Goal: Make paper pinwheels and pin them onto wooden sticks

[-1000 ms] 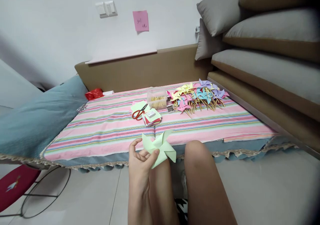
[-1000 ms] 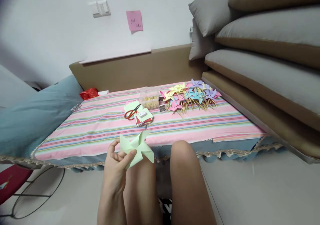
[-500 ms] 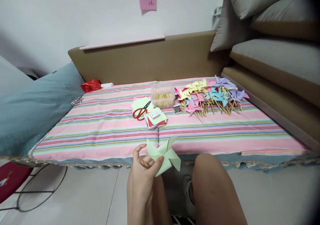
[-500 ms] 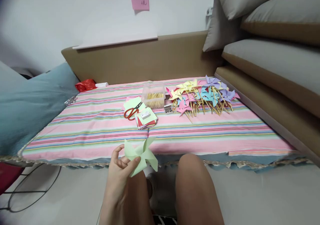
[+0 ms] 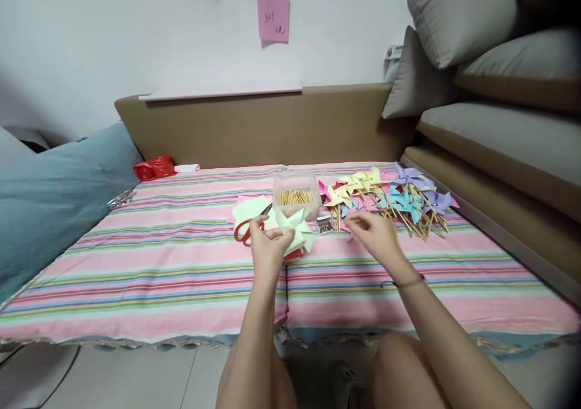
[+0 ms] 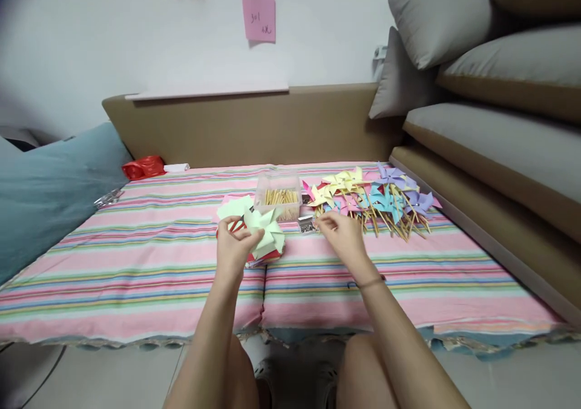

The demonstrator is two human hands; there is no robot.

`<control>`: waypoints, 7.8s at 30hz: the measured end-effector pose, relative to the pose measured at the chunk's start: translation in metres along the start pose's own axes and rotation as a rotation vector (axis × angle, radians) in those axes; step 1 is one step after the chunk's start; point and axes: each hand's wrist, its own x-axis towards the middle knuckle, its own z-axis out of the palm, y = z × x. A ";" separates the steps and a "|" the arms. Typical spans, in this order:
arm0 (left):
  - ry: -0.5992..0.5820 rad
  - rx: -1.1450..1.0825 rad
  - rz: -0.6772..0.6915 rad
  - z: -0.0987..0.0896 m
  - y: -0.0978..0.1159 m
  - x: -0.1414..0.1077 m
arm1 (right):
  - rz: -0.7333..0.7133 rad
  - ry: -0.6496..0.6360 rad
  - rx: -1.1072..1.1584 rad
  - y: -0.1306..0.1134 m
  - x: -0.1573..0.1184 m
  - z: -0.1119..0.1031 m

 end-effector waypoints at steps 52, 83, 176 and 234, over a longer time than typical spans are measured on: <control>0.050 -0.118 -0.141 -0.003 -0.008 0.006 | 0.065 -0.542 -0.608 0.010 0.078 0.092; 0.039 -0.092 -0.124 -0.015 -0.011 0.013 | 0.204 -0.292 -0.133 0.047 0.073 0.086; 0.052 0.052 -0.092 -0.011 -0.022 0.022 | 0.195 -0.045 -0.343 0.038 0.011 0.068; 0.047 0.049 -0.067 -0.015 -0.025 0.023 | 0.249 -0.026 -0.241 0.042 0.014 0.071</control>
